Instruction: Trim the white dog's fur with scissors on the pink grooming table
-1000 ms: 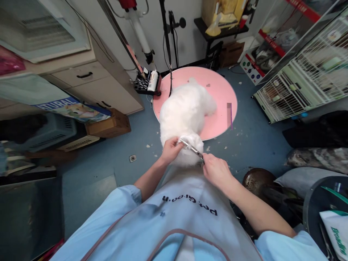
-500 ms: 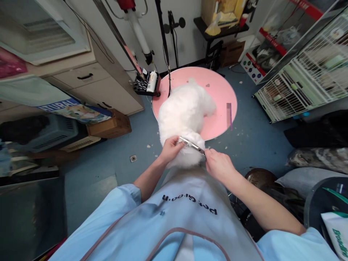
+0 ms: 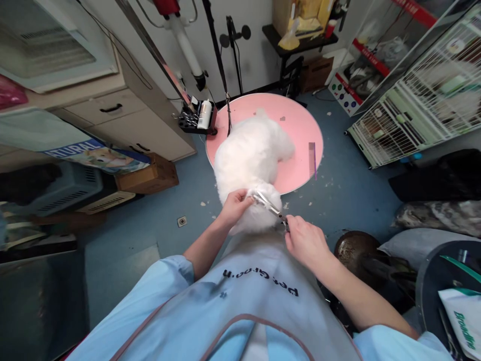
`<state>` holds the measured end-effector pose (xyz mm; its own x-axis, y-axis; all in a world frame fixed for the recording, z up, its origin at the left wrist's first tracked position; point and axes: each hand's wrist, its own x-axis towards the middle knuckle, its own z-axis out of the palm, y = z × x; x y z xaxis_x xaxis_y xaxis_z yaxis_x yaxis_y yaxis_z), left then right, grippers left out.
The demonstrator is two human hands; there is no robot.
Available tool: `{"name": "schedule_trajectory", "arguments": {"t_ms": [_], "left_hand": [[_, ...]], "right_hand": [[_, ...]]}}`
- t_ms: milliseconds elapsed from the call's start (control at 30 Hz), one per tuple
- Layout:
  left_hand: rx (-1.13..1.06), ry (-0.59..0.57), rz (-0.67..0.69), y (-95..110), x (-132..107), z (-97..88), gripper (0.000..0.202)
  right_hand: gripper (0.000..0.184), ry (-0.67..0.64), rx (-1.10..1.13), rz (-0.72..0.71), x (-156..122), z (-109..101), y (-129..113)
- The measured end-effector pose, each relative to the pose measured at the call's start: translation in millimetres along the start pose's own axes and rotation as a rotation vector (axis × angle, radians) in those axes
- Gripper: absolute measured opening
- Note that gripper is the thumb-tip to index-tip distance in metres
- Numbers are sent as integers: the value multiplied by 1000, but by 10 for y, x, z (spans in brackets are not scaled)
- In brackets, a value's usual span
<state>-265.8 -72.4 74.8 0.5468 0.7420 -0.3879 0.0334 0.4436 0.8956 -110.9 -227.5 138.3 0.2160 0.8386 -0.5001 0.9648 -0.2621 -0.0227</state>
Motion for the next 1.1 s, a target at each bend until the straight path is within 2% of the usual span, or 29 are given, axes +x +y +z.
{"name": "schedule_trajectory", "arguments": {"t_ms": [200,400,533,600,700,833,933,1100], "left_hand": [[-23,57,15,3,-3,72,26],[-48,100,24,-8,6,135,24],[-94,116,23,-20,12,143,24],[-111,130,24,-24,11,150,25],[-137,152,45,-27,13,171,24],[-143,162,73,-27,20,199,21],[-151,166,75,-29,25,210,19],[-142,152,81,-30,27,215,24]], "right_hand": [[32,59,-10,49,35,151,-45],[36,224,-14,24,54,237,-17],[35,307,-18,112,70,270,-4],[35,328,-15,106,79,290,-8],[36,316,-20,41,101,326,-23],[36,280,-20,64,140,353,-35],[37,277,-10,28,159,345,-31],[38,271,-16,37,171,307,-17]]}}
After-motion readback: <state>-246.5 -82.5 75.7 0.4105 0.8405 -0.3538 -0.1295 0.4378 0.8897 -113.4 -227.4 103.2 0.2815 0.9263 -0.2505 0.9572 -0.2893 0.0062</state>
